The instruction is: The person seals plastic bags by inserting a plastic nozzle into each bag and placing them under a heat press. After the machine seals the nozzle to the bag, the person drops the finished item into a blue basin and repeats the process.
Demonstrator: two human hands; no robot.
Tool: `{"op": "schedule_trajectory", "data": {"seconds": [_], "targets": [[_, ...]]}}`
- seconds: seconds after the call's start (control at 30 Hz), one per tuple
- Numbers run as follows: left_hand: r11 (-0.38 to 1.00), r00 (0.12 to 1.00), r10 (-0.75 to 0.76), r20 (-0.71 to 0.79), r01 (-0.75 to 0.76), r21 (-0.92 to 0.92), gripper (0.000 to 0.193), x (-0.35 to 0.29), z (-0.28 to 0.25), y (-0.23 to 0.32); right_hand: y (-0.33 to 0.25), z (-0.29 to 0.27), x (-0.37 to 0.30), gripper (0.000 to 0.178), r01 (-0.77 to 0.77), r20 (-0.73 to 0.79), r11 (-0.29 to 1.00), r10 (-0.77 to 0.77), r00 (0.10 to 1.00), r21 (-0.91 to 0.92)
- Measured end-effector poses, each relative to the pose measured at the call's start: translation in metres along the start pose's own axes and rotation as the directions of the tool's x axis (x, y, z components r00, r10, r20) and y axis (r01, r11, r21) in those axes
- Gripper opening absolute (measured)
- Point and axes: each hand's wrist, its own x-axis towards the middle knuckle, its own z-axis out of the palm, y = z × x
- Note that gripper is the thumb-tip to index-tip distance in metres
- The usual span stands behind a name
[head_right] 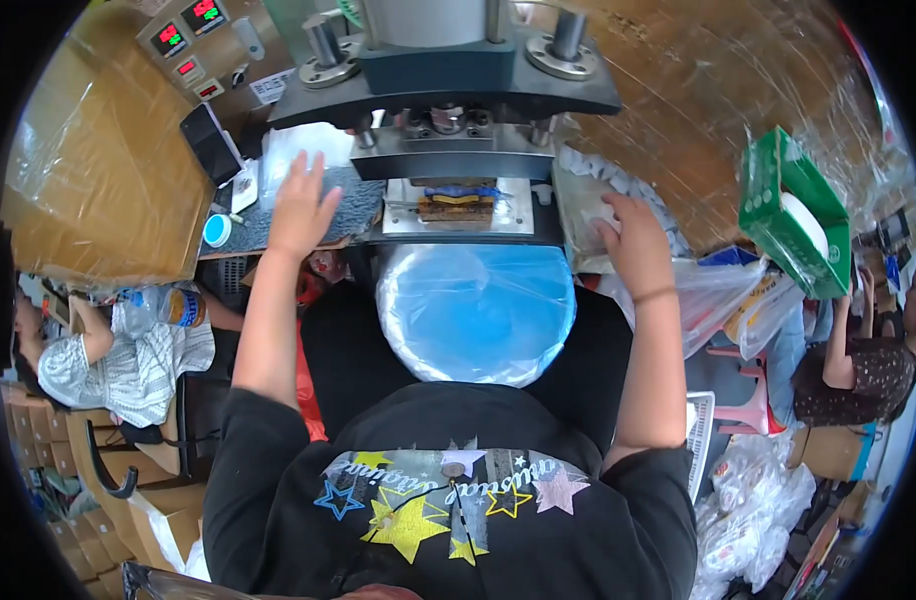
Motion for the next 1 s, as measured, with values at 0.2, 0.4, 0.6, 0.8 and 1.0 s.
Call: {"op": "schedule_trajectory", "data": {"seconds": [0.2, 0.4, 0.6, 0.8, 1.0], "targets": [[0.99, 0.954, 0.015, 0.298, -0.057, 0.13, 0.052, -0.038, -0.005, 0.042, 0.046, 0.044, -0.008, 0.023, 0.055, 0.13, 0.998, -0.053, 0.99, -0.016], [0.544, 0.912, -0.297, 0.283, 0.406, -0.734, 0.016, -0.066, -0.02, 0.087, -0.042, 0.011, -0.023, 0.016, -0.195, 0.084, 0.887, 0.176, 0.981, 0.419], [0.399, 0.873, -0.109, 0.475, 0.476, -0.784, 0.015, -0.054, -0.02, 0.132, -0.106, 0.02, -0.008, 0.014, 0.002, 0.148, 0.664, -0.17, 0.974, 0.747], [-0.033, 0.772, 0.029, 0.635, 0.636, -0.771, 0.02, -0.066, -0.006, 0.156, -0.121, 0.013, 0.013, 0.008, 0.078, 0.166, 0.768, -0.235, 0.958, 0.636], [-0.199, 0.57, 0.22, 0.792, 0.821, -0.536, 0.025, -0.072, -0.01, 0.175, -0.098, -0.013, 0.016, 0.012, 0.188, 0.412, 0.839, -0.431, 0.803, 0.51]]}}
